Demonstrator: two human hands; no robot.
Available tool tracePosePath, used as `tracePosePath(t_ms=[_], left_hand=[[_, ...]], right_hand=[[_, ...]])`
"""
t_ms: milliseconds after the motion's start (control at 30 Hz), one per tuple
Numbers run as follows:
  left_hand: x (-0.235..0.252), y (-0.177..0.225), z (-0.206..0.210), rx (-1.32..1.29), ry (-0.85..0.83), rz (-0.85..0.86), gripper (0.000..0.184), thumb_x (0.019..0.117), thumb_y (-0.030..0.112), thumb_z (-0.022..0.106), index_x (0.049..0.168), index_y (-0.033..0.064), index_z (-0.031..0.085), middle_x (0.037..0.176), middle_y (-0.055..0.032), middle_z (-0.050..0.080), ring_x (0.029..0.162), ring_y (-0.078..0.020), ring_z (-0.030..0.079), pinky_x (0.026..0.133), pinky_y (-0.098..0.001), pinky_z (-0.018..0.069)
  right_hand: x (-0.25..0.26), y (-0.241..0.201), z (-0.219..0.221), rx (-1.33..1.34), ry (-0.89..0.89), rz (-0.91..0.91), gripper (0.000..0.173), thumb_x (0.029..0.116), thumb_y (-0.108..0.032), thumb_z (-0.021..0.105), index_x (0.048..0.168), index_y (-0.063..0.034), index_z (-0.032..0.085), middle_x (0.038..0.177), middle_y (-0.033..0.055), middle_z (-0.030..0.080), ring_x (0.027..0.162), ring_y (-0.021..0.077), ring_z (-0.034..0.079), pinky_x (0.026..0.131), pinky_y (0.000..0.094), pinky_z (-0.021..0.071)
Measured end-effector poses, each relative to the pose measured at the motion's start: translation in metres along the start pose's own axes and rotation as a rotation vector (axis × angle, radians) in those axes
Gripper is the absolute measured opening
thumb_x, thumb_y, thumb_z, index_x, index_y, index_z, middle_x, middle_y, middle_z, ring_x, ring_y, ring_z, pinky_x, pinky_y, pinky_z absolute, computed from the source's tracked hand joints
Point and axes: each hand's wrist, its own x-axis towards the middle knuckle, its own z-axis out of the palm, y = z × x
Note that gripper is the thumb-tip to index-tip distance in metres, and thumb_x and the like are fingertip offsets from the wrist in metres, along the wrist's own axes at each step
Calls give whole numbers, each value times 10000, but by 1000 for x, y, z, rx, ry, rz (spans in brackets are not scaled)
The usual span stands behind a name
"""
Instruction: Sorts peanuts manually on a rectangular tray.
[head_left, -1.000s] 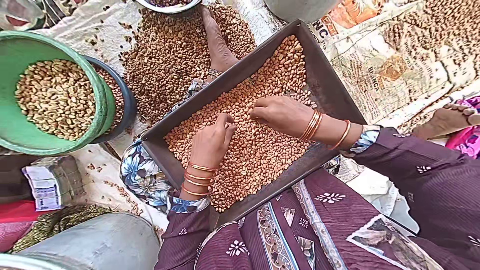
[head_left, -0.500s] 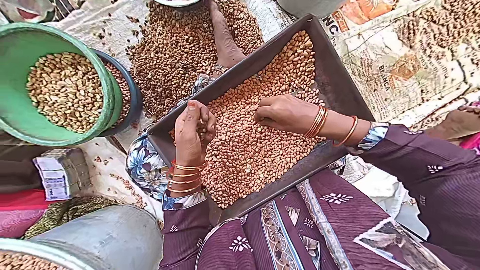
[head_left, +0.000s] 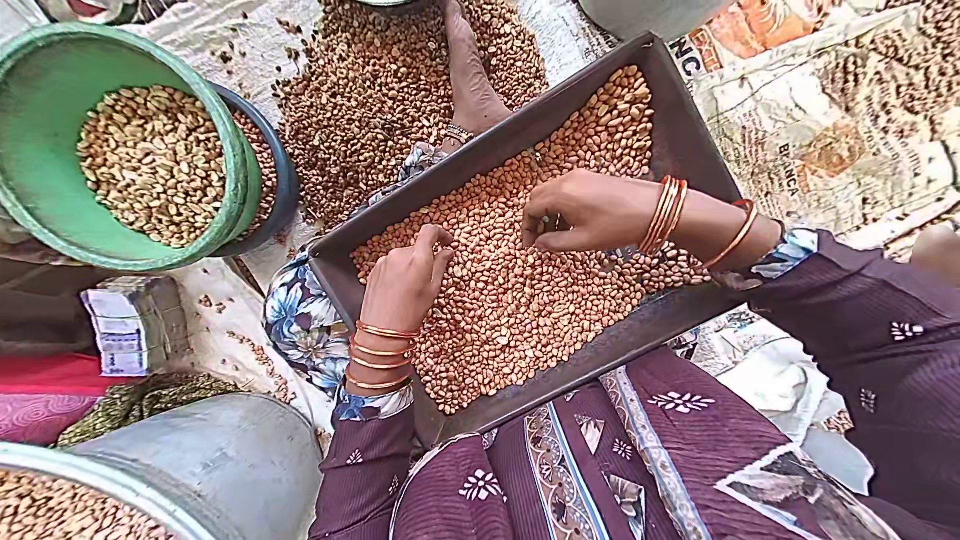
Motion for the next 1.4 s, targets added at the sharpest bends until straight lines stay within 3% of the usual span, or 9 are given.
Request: tracePosePath(t_ms=[100,300,433,567,667,733,867,1067,1400], left_hand=[[3,-1,0,-15,-20,-15,273,1075,264,543,1257,76,620,780,-180,688,700,-409,690,636,-595,531],[5,-1,3,-41,12,-21,252,1081,237,525,1226,67,642,778,-178,689,698,-394,693,633,-583,536],[5,-16,1,-484,147,-41,191,1057,217,528,1122,89,654,668,14,594,515,-64,529,515,-242,455],[-2,-19,-5,-1111,250,2,105,1086,177,477,1039,155,568,585,103,482,434,20,422,416,-117,355],[3,-24,-6,-854,332,-29,115,1073,175,520,1123,108,599,635,67,545,468,0,475,451,-143,402],[10,-27,-8,-472,336,-32,225,1073,195,514,1225,90,643,760,3,643,553,-60,559,544,-235,487],[11,-17,-11,16,204,51,278,1092,169,477,1294,53,628,885,-225,710,770,-433,706,670,-590,548],[13,-15,0,173,157,41,214,1088,141,449,1158,14,607,787,-223,653,758,-449,692,625,-570,536],[24,-13,6,197,173,-33,220,1067,132,478,1143,-3,633,810,-237,679,782,-462,710,647,-583,543]], right_hand=[[-2,1,16,-88,-9,-126,101,902,-109,734,993,-75,759,943,80,698,867,197,674,811,378,558],[1,-11,29,-198,10,-40,52,915,-85,703,913,-41,730,906,100,682,823,235,675,742,399,548],[8,-19,25,-286,-78,21,115,956,-128,698,920,-19,704,943,127,674,858,272,678,764,431,548],[12,-28,23,-329,-137,71,74,953,-111,645,926,-46,666,904,104,647,815,261,658,708,431,525],[23,-29,12,-233,-124,95,32,882,-114,683,905,-94,676,880,55,629,778,206,624,682,419,511],[35,-34,1,-150,-86,109,47,922,-106,648,914,-102,694,886,38,615,789,174,610,695,392,504],[64,-32,1,-58,42,127,105,947,-162,652,969,-106,738,905,43,642,823,164,628,737,390,513],[84,-28,17,-234,18,187,171,957,-174,704,1074,-63,759,1049,158,659,987,320,656,855,503,526],[82,-22,13,-111,51,158,170,953,-223,667,1005,-76,736,922,95,678,865,241,658,792,475,516]])
